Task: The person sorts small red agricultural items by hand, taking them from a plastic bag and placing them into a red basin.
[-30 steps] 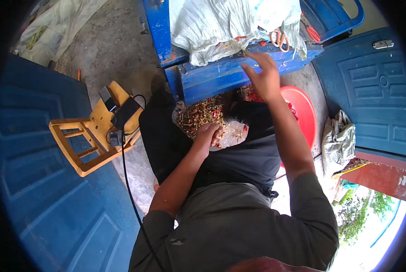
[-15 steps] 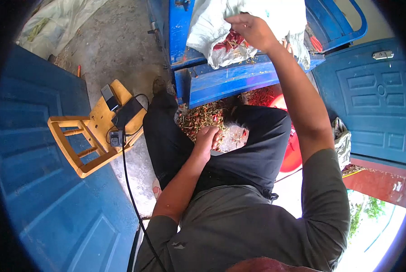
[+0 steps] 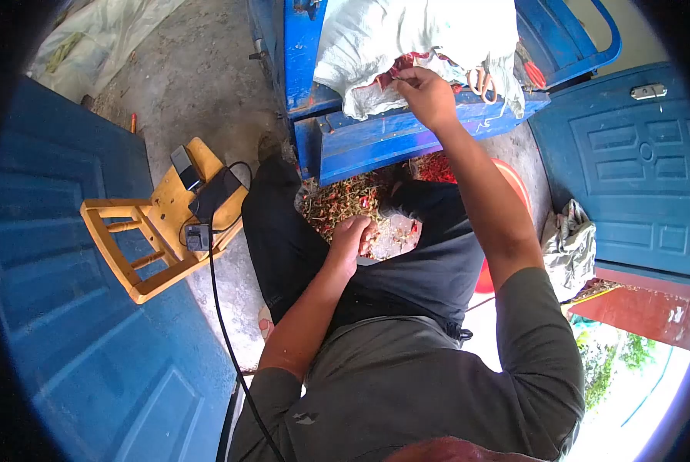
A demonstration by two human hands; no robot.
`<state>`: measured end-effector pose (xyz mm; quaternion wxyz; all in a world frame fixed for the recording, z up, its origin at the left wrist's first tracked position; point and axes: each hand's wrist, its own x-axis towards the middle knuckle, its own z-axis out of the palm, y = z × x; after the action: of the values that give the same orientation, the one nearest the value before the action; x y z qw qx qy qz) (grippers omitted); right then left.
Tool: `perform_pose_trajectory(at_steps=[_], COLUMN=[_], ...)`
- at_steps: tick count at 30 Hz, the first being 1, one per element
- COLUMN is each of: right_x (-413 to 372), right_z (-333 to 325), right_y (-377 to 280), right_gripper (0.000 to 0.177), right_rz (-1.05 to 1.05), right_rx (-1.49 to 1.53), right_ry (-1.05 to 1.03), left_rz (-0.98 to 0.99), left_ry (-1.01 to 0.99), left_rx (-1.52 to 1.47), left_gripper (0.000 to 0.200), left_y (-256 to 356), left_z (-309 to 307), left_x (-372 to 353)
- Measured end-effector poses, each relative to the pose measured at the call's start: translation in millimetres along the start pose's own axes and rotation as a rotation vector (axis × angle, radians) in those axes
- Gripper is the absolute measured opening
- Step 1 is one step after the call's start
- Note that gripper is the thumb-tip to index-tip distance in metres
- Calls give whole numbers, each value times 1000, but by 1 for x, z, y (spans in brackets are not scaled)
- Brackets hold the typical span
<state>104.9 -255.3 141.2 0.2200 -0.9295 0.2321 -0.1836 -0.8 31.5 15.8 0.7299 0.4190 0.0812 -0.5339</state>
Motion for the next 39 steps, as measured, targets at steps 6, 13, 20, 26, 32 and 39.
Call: perform_pose_trajectory(at_steps=[6, 13, 20, 26, 32, 39], right_x=[-30, -41, -46, -58, -58, -69], right_z=[-21, -43, -23, -19, -3, -13], right_y=[19, 21, 37, 11, 24, 8], right_gripper=[22, 17, 21, 30, 32, 20], right_rz=[-13, -77, -49, -115, -5, -135], right_rx=[-91, -150, 15, 50, 355, 66], right_ry=[24, -48, -77, 28, 18, 99], left_rz=[-10, -21, -25, -29, -50, -40], left_ry=[-2, 8, 37, 32, 30, 27], left_rx=[32, 61, 71, 83, 96, 101], left_gripper=[20, 20, 20, 19, 21, 21], left_y=[-1, -5, -9, -9, -6, -11], left_z=[4, 5, 2, 2, 4, 5], left_x=[2, 6, 10, 12, 11, 15])
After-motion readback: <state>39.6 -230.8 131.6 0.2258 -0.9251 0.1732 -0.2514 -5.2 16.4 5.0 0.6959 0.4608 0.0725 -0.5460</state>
